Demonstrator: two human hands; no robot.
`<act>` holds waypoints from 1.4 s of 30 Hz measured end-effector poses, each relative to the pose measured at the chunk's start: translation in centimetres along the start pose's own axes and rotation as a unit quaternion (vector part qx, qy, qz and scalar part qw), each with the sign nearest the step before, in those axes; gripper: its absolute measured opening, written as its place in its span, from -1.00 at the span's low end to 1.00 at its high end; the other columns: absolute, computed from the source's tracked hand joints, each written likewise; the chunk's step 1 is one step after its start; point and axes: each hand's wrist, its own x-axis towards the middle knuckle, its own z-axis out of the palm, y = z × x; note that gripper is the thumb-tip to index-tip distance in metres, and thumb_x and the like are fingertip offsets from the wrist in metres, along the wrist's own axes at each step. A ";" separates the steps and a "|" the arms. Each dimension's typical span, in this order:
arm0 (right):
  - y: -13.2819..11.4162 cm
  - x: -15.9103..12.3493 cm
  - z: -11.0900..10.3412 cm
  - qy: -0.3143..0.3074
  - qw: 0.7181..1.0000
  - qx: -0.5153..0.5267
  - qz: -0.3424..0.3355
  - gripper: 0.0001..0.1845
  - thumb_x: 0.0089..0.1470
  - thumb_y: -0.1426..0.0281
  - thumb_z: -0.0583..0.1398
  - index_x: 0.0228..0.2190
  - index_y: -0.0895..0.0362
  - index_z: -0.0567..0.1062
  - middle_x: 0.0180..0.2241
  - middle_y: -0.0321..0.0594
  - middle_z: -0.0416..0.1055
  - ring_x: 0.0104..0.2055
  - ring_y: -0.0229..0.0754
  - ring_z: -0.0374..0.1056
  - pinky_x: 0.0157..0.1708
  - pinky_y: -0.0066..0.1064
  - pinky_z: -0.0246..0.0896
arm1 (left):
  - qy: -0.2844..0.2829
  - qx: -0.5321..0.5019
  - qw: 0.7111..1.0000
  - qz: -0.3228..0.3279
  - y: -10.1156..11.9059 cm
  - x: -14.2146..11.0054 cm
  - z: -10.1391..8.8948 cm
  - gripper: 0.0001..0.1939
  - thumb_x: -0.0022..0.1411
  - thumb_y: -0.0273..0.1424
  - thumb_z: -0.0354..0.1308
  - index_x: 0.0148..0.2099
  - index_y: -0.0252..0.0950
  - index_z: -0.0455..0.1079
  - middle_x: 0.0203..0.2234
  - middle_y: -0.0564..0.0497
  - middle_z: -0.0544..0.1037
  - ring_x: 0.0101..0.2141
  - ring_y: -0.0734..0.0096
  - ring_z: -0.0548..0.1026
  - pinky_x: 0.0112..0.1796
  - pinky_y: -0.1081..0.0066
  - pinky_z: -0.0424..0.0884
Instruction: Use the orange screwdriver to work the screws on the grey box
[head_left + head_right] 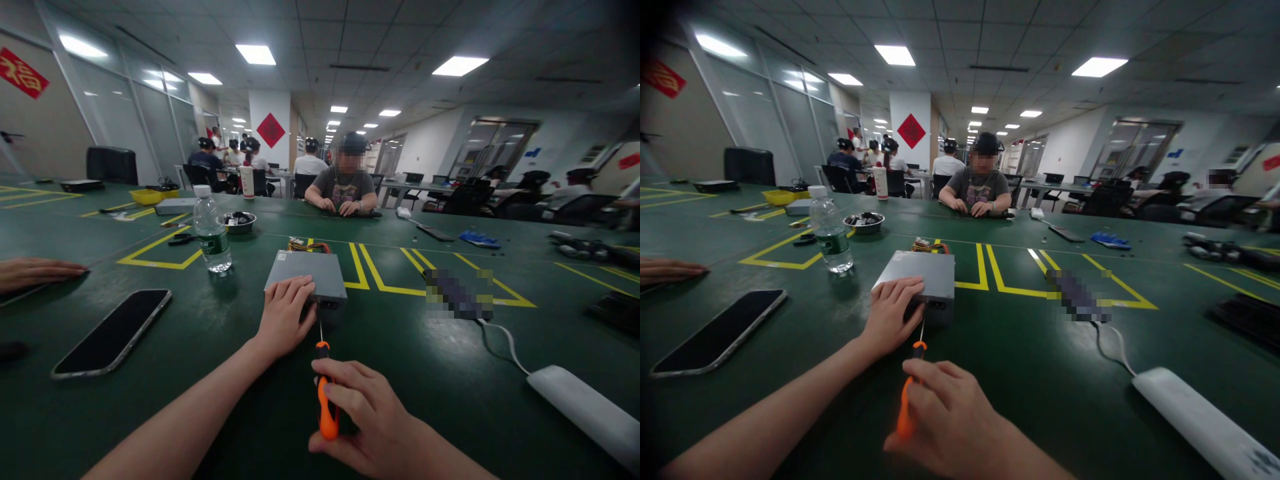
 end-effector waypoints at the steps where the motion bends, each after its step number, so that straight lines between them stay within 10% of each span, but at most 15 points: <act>1: 0.0 0.1 0.0 -0.014 1.000 0.003 -0.001 -0.64 0.20 0.15 0.02 -0.16 0.21 0.28 -0.17 0.05 0.44 -0.15 -0.15 0.41 -0.20 -0.36 0.34 | 0.001 0.001 1.000 0.000 0.0 0.0 0.0 -0.70 0.19 -0.36 0.02 0.00 -0.19 0.26 0.02 -0.01 0.40 0.00 0.21 0.29 -0.04 0.16 0.11; 35: 0.0 0.1 -0.4 0.020 1.000 0.009 0.000 -0.73 0.22 0.24 0.04 -0.14 0.16 0.22 -0.16 0.04 0.42 -0.22 -0.17 0.43 -0.26 -0.38 0.36 | 0.005 -0.003 1.000 -0.002 0.0 0.0 0.0 -0.71 0.20 -0.35 0.01 -0.01 -0.19 0.25 0.02 0.02 0.40 0.01 0.22 0.28 -0.03 0.17 0.09; 42: -0.2 0.3 -0.6 -0.066 0.998 -0.012 -0.007 -0.65 0.25 0.25 -0.05 -0.04 0.20 0.26 -0.09 0.07 0.38 -0.09 -0.11 0.38 -0.20 -0.34 0.35 | 0.005 -0.009 1.000 -0.004 -0.1 -0.1 0.1 -0.71 0.20 -0.35 0.01 0.00 -0.19 0.25 0.02 0.01 0.40 0.00 0.21 0.28 -0.03 0.16 0.09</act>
